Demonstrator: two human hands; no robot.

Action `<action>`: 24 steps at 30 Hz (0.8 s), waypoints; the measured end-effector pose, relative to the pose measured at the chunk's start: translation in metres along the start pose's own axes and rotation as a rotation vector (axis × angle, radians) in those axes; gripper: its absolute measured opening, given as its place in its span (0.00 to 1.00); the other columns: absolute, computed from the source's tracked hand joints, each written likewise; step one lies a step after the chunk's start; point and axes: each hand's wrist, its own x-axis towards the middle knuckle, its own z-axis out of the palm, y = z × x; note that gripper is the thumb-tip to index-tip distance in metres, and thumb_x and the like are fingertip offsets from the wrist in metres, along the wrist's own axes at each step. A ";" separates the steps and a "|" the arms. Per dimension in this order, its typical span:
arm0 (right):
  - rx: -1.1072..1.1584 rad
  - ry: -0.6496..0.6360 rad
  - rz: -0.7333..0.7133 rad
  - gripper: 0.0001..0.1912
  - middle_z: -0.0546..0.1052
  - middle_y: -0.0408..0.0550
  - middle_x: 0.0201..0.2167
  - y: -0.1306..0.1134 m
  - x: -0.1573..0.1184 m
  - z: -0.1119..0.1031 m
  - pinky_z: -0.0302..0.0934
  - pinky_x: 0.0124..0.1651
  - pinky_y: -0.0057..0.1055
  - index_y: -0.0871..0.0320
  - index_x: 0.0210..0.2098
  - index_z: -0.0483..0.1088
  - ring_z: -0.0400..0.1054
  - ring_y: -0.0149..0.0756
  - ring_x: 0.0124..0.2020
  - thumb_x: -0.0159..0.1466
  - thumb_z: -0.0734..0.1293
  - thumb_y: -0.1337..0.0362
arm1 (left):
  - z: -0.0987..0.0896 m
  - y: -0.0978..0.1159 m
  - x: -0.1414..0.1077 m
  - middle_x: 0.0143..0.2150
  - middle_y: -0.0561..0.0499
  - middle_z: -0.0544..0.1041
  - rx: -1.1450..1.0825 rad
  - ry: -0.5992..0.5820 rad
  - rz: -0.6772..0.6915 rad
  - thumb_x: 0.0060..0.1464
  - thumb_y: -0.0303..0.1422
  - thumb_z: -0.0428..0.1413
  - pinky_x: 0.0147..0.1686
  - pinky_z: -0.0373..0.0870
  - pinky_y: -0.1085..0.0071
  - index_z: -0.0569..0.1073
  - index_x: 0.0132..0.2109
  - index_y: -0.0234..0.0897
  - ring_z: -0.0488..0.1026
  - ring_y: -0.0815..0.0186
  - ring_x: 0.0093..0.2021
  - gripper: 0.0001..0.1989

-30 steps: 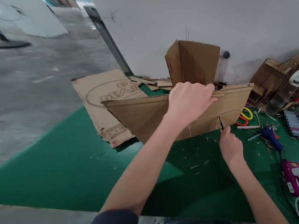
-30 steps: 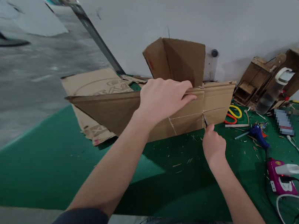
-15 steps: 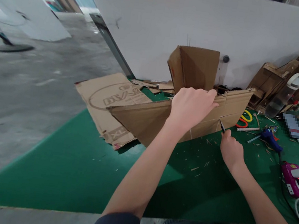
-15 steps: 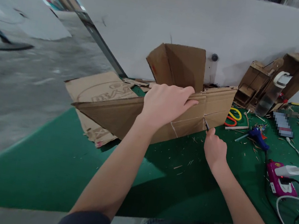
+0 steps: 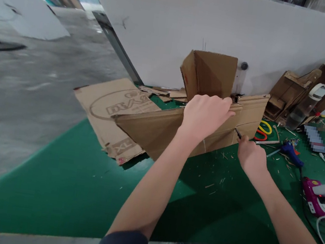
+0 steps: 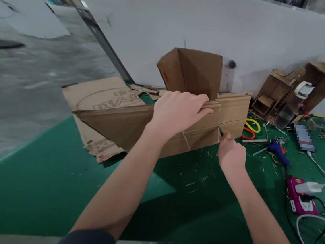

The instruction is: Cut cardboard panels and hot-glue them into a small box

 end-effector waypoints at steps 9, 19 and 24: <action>0.084 -0.031 0.065 0.23 0.80 0.54 0.34 0.005 -0.006 0.004 0.67 0.37 0.36 0.56 0.45 0.68 0.78 0.46 0.36 0.72 0.47 0.52 | 0.001 0.000 0.000 0.35 0.42 0.79 0.009 -0.011 -0.045 0.64 0.46 0.46 0.38 0.64 0.62 0.73 0.49 0.38 0.77 0.51 0.40 0.19; 0.281 -0.100 -0.055 0.18 0.79 0.56 0.37 0.012 0.004 0.005 0.64 0.37 0.33 0.58 0.46 0.65 0.77 0.46 0.38 0.72 0.48 0.59 | -0.002 0.002 -0.004 0.33 0.42 0.79 0.005 0.011 -0.003 0.64 0.44 0.46 0.34 0.64 0.64 0.73 0.46 0.36 0.77 0.52 0.35 0.18; 0.139 -0.029 0.008 0.18 0.79 0.56 0.35 0.006 0.002 0.003 0.65 0.37 0.34 0.57 0.46 0.65 0.78 0.46 0.37 0.72 0.49 0.57 | -0.001 0.002 -0.003 0.35 0.42 0.79 -0.014 0.002 -0.036 0.64 0.45 0.46 0.36 0.64 0.63 0.73 0.47 0.38 0.77 0.53 0.38 0.18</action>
